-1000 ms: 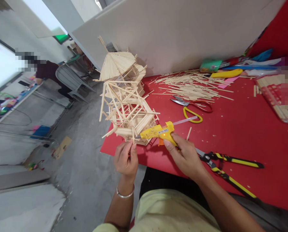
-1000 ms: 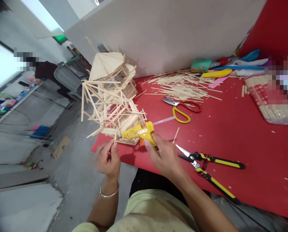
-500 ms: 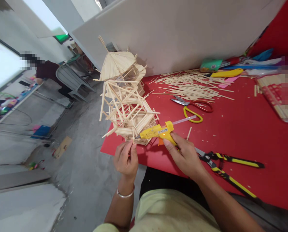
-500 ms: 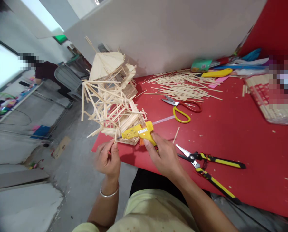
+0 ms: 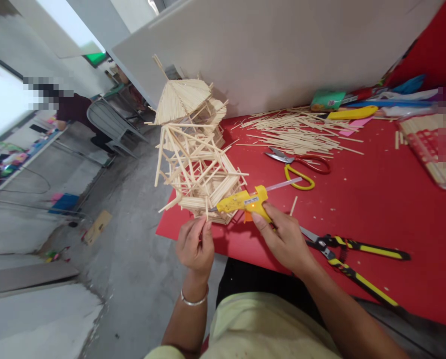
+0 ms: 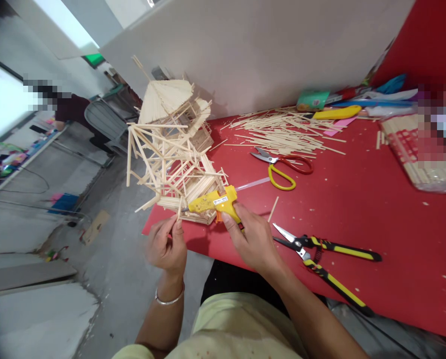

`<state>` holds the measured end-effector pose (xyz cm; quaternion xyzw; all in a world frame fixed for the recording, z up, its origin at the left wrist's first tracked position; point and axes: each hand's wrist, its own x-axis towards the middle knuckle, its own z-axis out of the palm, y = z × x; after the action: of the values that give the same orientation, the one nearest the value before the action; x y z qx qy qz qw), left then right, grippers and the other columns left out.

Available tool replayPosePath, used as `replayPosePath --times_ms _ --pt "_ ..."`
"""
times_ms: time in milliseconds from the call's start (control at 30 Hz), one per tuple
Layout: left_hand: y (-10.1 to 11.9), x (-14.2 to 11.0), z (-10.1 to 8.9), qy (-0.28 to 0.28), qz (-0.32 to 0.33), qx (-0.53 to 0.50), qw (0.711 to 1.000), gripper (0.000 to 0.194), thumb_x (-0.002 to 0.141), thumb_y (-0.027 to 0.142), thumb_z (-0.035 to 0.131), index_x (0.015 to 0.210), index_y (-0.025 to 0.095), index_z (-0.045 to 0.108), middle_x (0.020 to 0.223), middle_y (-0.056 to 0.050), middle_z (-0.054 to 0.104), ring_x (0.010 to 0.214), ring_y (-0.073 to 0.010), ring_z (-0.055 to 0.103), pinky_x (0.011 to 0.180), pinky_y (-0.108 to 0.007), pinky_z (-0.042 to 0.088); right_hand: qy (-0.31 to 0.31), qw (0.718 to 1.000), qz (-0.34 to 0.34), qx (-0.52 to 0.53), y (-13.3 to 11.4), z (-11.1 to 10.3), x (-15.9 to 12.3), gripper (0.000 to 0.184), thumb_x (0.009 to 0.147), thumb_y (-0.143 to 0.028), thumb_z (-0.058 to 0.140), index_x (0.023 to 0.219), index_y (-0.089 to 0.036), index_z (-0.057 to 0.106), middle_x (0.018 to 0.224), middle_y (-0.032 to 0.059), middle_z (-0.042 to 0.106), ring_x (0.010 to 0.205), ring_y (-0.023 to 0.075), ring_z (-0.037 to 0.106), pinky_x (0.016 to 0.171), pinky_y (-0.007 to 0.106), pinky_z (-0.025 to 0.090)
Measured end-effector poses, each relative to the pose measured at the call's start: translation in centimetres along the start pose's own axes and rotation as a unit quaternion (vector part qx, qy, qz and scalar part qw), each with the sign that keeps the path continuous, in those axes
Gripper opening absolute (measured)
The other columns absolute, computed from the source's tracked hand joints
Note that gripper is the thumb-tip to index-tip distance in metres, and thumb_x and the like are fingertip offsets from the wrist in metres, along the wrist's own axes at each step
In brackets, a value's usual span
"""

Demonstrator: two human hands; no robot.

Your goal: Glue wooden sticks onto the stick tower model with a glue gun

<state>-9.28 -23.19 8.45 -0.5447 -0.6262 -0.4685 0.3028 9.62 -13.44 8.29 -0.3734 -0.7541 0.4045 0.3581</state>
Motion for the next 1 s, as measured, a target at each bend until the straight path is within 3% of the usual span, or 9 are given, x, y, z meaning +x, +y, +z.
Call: replayPosePath --times_ms 333,700,1000 --pt "-0.02 -0.09 0.02 -0.008 0.004 -0.004 1.000 0.025 0.087 0.008 0.074 0.110 0.016 0.074 0.093 -0.008 0.076 0.083 -0.0156 0.071 0.071 -0.028 0.058 0.006 1.000 0.005 0.011 0.10 0.23 0.05 0.030 0.104 -0.045 0.049 0.086 -0.022 0.053 0.078 -0.0002 0.061 0.065 0.0141 0.055 0.063 0.027 0.037" --pt "-0.02 -0.10 0.09 -0.010 -0.003 0.013 1.000 0.014 0.092 0.017 0.072 0.106 0.016 0.074 0.090 -0.009 0.077 0.079 -0.0162 0.071 0.067 -0.028 0.057 0.014 0.999 0.021 0.041 0.19 -0.07 -0.66 0.029 0.103 -0.045 0.050 0.087 -0.022 0.056 0.072 -0.0025 0.059 0.059 0.0120 0.051 0.058 0.025 0.039" --pt "0.05 -0.05 0.12 -0.008 0.008 0.002 1.000 0.020 0.088 0.010 0.074 0.107 0.016 0.074 0.093 -0.008 0.077 0.082 -0.0158 0.071 0.069 -0.028 0.057 0.006 0.997 0.043 0.063 0.19 -0.37 -0.73 0.031 0.103 -0.047 0.049 0.085 -0.022 0.053 0.073 -0.0021 0.057 0.058 0.0123 0.052 0.055 0.024 0.038"
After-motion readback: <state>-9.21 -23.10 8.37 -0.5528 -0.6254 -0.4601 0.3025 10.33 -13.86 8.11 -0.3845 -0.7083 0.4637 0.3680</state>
